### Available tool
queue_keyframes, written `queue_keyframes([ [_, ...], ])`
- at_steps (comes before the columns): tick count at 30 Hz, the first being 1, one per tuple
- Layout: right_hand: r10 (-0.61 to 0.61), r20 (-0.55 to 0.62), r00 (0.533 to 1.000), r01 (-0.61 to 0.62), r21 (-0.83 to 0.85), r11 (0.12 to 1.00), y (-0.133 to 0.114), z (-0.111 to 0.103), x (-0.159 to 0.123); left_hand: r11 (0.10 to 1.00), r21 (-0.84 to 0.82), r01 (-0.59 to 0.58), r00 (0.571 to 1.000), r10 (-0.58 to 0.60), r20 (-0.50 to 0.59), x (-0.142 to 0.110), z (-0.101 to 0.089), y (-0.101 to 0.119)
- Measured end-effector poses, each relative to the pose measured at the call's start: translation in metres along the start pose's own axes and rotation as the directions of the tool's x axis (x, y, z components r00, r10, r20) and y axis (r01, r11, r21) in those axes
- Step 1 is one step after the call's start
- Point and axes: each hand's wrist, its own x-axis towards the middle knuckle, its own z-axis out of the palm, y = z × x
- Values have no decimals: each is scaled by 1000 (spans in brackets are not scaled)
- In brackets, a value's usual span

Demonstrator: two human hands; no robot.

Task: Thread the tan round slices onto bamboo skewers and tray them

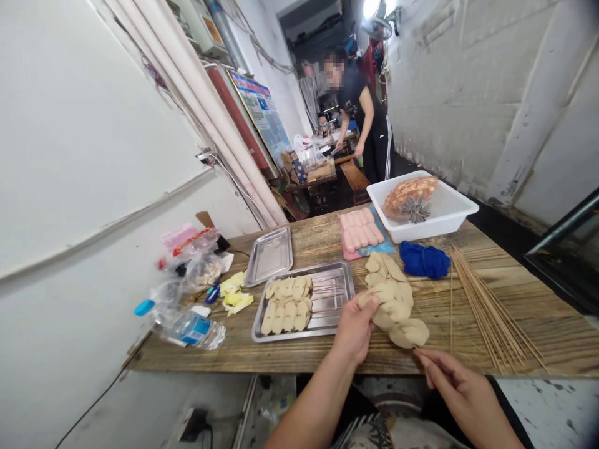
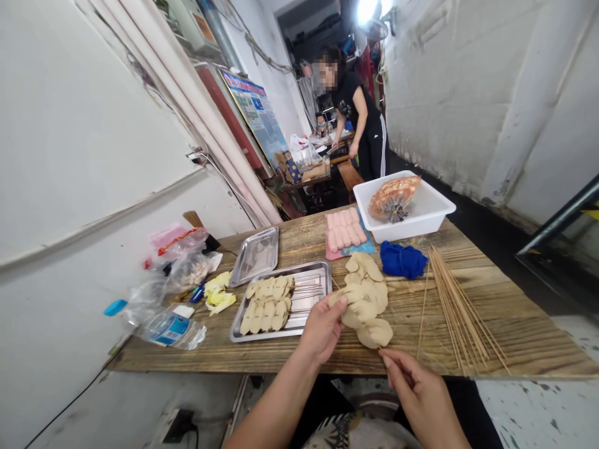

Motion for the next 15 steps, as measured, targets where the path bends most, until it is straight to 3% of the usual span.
queue_keyframes([
  [9, -40, -4, 999, 40, -46, 998, 6, -2, -2, 999, 15, -41, 999, 41, -20, -1, 1, -3],
  [15, -42, -10, 999, 41, -70, 997, 11, -2, -2, 991, -108, 73, 997, -74, -4, 0, 0, 2],
])
